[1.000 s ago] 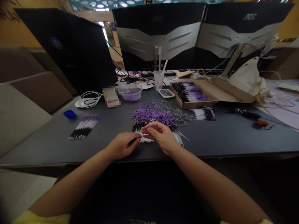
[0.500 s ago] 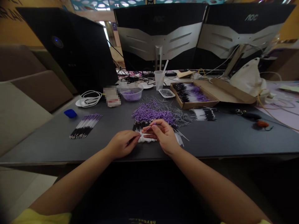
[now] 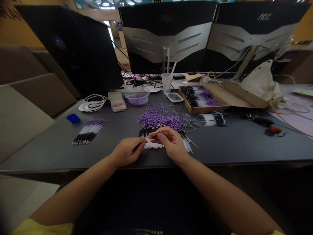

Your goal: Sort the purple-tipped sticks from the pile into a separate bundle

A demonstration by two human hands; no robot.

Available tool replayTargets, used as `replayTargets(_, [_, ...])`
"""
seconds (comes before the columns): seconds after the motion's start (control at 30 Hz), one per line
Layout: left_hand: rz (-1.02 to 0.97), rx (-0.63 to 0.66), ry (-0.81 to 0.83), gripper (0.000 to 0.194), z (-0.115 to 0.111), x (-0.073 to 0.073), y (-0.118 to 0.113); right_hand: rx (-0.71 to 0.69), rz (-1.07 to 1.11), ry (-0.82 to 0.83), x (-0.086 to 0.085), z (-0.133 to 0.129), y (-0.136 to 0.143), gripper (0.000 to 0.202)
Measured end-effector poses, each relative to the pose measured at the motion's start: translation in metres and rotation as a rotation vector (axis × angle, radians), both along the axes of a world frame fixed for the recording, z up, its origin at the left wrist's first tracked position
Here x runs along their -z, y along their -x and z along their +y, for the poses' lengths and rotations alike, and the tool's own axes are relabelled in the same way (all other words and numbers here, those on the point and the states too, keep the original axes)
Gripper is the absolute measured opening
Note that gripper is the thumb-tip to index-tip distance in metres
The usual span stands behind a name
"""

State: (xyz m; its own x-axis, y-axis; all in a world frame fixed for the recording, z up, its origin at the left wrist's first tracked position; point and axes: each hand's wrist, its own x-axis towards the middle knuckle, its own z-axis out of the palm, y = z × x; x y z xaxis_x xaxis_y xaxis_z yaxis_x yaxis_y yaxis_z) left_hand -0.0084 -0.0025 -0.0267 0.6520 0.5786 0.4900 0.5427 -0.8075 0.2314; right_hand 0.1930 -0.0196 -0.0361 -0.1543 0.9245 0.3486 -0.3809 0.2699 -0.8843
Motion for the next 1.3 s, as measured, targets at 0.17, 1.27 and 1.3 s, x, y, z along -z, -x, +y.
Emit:
replayTargets(0.17, [0.127, -0.051, -0.156, 0.024, -0.003, 0.0, -0.002, 0.039, -0.132, -0.038, -0.003, -0.004, 0.001, 0.011])
replayTargets(1.27, [0.001, -0.067, -0.124, 0.02, 0.016, -0.001, 0.008, 0.3, -1.345, -0.117, -0.044, 0.038, -0.106, 0.02])
replayTargets(1.3, [-0.01, -0.067, -0.105, 0.02, 0.017, 0.0, 0.008, 0.304, -1.462, -0.116, -0.041, 0.043, -0.117, 0.018])
